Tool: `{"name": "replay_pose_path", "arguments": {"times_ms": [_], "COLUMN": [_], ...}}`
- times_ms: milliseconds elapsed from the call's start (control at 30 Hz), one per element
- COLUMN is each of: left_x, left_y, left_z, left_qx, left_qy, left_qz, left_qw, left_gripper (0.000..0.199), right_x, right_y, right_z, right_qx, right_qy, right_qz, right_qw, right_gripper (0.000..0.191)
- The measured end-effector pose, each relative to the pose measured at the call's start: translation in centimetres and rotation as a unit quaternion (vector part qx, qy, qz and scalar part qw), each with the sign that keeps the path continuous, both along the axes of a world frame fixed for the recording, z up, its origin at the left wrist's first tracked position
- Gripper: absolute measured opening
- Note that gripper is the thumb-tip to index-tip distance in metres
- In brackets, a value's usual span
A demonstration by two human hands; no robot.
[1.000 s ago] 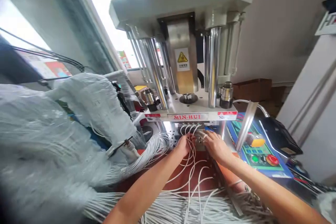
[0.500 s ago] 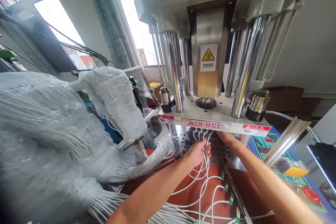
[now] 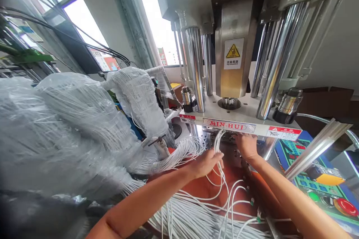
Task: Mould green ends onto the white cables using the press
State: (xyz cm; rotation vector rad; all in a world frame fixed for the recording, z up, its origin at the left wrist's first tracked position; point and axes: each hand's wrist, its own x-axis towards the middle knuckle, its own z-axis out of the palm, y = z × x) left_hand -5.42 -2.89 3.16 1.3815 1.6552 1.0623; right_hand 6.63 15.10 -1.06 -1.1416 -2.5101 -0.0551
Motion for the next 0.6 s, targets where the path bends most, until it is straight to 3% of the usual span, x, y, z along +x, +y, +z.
{"name": "replay_pose_path", "arguments": {"times_ms": [67,167,267,333,433,533,600], "left_x": [-4.0,-9.6,-14.4,-17.2,-20.1,-21.2,-21.2], "left_y": [-2.5,-4.5,-4.2,-3.3,-1.8,-0.7,-0.5], "left_z": [3.2,7.7,10.6,11.2,10.5,9.2,8.7], "left_qx": [0.001,0.052,0.05,0.017,-0.051,-0.123,-0.157], "left_qy": [0.117,0.254,0.293,0.287,0.268,0.274,0.285], "left_qz": [0.021,0.18,0.299,0.321,0.339,0.348,0.356], "left_qw": [0.993,0.949,0.907,0.902,0.9,0.888,0.876], "left_gripper": [0.031,0.021,0.018,0.018,0.018,0.024,0.028], "right_x": [2.2,5.8,9.7,12.5,16.2,18.9,20.1], "right_y": [-1.8,-3.9,-5.4,-6.6,-8.6,-10.0,-10.2], "right_z": [0.0,0.3,0.4,0.3,-0.1,-0.8,-1.6], "right_qx": [0.027,0.047,0.045,0.046,0.035,0.009,-0.01], "right_qy": [-0.039,-0.092,-0.108,-0.108,-0.108,-0.116,-0.119], "right_qz": [-0.013,-0.014,-0.041,-0.074,-0.135,-0.178,-0.172], "right_qw": [0.999,0.995,0.992,0.99,0.984,0.977,0.978], "right_gripper": [0.03,0.028,0.027,0.024,0.02,0.018,0.017]}}
